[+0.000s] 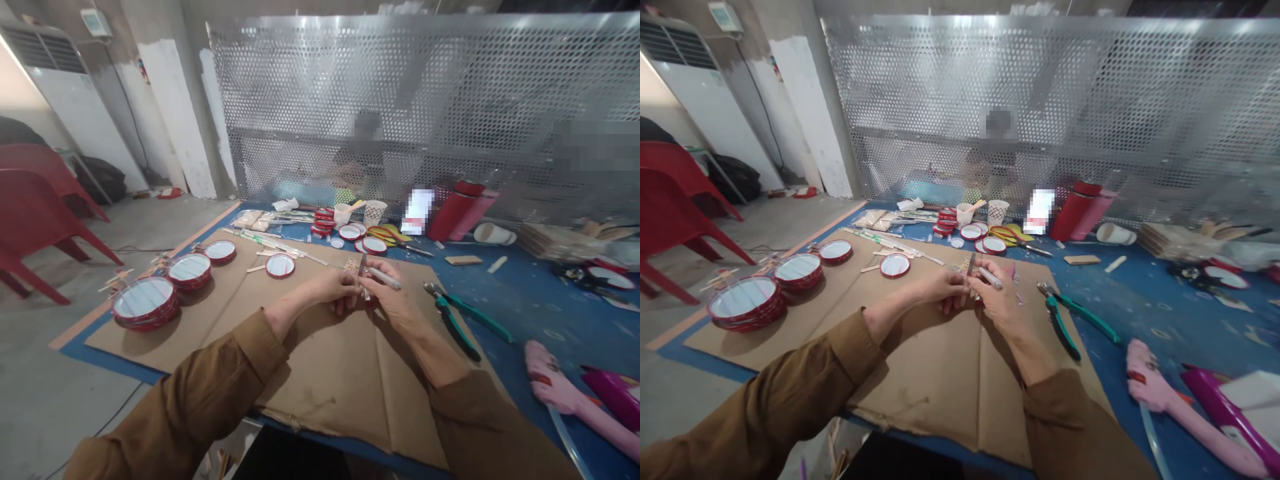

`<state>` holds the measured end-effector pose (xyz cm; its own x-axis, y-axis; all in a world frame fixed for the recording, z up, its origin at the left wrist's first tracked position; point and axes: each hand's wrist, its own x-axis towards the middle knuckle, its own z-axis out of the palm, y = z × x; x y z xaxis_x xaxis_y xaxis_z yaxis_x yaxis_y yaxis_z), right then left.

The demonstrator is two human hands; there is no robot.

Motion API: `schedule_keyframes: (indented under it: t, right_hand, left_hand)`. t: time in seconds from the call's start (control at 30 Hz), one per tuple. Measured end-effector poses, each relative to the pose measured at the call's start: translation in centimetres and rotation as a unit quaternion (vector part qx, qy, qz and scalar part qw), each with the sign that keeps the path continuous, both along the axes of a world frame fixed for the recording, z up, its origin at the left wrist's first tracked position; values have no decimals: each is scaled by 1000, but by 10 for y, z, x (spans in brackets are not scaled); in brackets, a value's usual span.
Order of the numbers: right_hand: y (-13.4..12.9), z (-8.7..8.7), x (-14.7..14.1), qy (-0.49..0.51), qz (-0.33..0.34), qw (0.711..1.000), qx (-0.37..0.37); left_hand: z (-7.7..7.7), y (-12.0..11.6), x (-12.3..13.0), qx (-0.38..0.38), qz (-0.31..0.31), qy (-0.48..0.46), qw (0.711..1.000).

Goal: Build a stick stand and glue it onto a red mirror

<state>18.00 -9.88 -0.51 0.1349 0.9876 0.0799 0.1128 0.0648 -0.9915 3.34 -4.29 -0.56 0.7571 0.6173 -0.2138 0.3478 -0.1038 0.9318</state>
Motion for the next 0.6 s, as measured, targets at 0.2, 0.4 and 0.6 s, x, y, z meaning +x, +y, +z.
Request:
schedule_keyframes:
  t: [0.2, 0.4, 0.6]
  right_hand:
    - [-2, 0, 2, -49, -40, 997, 39]
    - [-3, 8, 4, 67, -151, 983, 78]
    - [-12, 21, 1, 10, -150, 985, 84]
  left_hand:
    - [1, -1, 0, -37, 10, 5, 999]
    - [-2, -3, -1, -19, 5, 1, 1000]
    - [3, -4, -1, -26, 4, 15, 1000]
